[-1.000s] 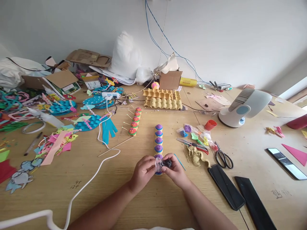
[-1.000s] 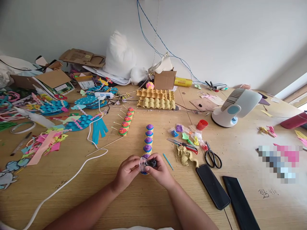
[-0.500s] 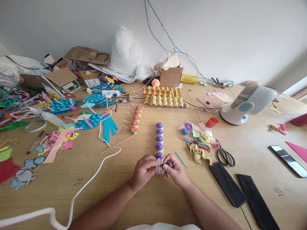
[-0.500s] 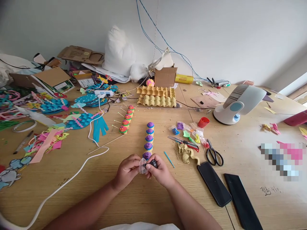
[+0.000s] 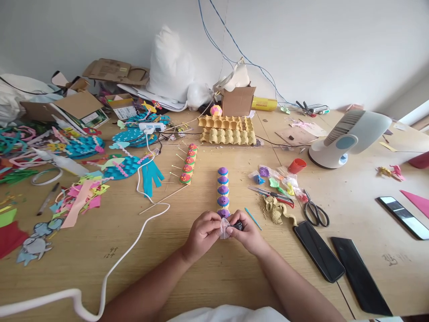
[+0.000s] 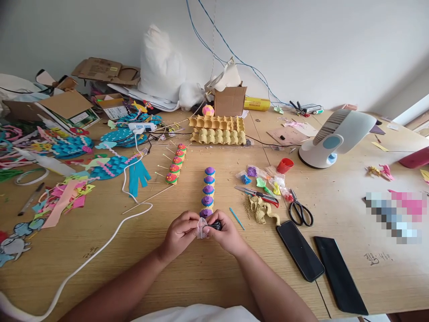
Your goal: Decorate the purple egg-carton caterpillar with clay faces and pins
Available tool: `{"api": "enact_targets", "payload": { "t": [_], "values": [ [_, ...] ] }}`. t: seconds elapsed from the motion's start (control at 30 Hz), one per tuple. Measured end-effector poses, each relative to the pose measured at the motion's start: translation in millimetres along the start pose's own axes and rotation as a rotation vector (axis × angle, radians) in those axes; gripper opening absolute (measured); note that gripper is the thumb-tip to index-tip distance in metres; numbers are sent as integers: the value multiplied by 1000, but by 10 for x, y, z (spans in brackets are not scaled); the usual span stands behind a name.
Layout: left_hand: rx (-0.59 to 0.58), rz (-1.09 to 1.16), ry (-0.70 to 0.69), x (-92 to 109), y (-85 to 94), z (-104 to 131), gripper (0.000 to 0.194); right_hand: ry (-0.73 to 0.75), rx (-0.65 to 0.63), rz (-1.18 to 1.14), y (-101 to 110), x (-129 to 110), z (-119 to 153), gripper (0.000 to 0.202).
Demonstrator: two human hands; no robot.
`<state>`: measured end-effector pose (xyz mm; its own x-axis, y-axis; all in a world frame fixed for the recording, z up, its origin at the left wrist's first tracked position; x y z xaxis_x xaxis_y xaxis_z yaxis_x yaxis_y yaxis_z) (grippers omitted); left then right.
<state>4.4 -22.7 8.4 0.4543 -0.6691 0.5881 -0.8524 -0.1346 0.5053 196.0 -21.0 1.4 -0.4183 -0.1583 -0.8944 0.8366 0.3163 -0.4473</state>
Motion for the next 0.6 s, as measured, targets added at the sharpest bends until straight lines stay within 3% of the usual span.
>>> {"api": "enact_targets", "payload": {
  "t": [0.2, 0.4, 0.6],
  "values": [
    [11, 0, 15, -7, -44, 43, 19, 52, 17, 11, 22, -34, -18, 33],
    [58, -39, 25, 44, -15, 50, 15, -99, -55, -94, -2, -40, 15, 38],
    [41, 17, 24, 30, 1, 31, 14, -119, -29, -126, -26, -23, 17, 39]
  ]
}}
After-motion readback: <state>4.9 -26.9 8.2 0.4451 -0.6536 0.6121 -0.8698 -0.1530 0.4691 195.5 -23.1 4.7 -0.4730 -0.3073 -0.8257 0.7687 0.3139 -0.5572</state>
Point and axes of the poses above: each hand's wrist, its own z-axis away from the middle knuckle, its own y-axis out of the back of the hand, x = y × z, the point moved 1 cm from there along -z, towards the middle knuckle, and after that the axes turned 13 degrees about -z, right-handed, at the moved point
